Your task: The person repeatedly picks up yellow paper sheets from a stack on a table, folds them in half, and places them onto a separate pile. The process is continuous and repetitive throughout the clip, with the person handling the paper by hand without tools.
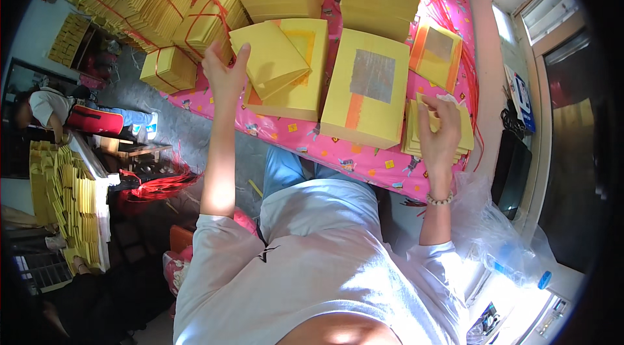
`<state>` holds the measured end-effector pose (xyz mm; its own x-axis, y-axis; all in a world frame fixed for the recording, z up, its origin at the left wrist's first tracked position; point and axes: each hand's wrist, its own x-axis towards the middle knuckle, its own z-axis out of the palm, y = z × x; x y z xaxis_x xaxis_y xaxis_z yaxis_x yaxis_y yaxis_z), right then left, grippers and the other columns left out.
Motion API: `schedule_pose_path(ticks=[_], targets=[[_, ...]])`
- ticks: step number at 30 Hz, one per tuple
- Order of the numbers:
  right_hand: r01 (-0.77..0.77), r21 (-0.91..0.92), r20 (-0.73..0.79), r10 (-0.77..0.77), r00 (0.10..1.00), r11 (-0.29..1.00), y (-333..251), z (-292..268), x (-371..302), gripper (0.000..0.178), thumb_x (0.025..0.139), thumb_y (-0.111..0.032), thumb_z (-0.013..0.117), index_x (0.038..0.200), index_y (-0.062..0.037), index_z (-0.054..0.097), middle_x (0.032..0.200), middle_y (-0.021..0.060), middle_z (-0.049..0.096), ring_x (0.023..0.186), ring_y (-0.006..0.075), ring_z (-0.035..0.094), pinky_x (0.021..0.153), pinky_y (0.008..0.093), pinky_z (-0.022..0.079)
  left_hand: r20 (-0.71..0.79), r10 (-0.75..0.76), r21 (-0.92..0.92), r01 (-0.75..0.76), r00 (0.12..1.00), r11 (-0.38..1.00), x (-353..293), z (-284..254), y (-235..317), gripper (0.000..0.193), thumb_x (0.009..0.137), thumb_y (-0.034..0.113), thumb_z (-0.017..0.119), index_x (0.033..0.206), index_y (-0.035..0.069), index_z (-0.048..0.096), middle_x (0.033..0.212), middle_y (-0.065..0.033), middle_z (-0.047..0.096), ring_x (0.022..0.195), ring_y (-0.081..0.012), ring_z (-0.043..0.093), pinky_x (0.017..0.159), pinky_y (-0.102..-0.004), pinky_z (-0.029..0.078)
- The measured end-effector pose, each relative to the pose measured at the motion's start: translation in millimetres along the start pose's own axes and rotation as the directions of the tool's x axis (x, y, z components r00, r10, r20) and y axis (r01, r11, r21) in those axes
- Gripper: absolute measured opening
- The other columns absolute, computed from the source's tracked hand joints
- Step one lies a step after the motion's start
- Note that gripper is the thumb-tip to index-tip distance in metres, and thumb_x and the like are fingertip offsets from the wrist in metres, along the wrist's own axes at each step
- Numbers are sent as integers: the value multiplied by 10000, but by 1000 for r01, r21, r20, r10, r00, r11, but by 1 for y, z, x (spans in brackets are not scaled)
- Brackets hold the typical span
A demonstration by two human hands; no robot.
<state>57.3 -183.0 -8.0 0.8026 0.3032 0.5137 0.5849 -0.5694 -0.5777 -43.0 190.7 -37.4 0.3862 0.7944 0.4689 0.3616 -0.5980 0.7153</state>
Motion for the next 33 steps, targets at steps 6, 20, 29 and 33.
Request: schedule_pose_path(ticks=[6, 20, 29, 33], targets=[[159, 282, 296, -244, 923, 946, -49, 69, 36, 127, 847, -144, 614, 925, -48, 643, 854, 122, 622, 843, 282, 595, 736, 381, 467, 584, -445, -240, 668, 679, 705, 1, 4, -43, 627, 739, 471, 746, 1144, 20, 588, 974, -5, 573, 891, -128, 520, 762, -252, 397], [9, 203, 726, -157, 669, 979, -78, 185, 73, 361, 851, -264, 620, 1088, 8, 598, 869, 128, 662, 828, 265, 641, 752, 365, 500, 453, -245, -705, 513, 857, 491, -23, 8, -31, 325, 865, -28, 546, 1189, -11, 523, 1085, -88, 627, 984, -162, 607, 850, -287, 485], [389, 219, 713, -419, 563, 895, -82, 129, 56, 359, 773, -241, 708, 1044, -29, 605, 913, 125, 588, 862, 276, 584, 765, 377, 463, 493, -364, -841, 540, 790, 31, -53, -77, -99, 394, 894, -25, 523, 1266, 69, 434, 1219, -83, 543, 1122, -212, 546, 954, -387, 466], [572, 145, 663, -508, 549, 808, -92, 132, 42, 390, 713, -255, 741, 1006, -38, 601, 882, 111, 574, 845, 284, 578, 753, 392, 456, 506, -600, -797, 602, 619, -50, -65, -73, -161, 379, 897, -15, 531, 1251, 87, 446, 1168, -66, 577, 1081, -212, 575, 930, -385, 486]])
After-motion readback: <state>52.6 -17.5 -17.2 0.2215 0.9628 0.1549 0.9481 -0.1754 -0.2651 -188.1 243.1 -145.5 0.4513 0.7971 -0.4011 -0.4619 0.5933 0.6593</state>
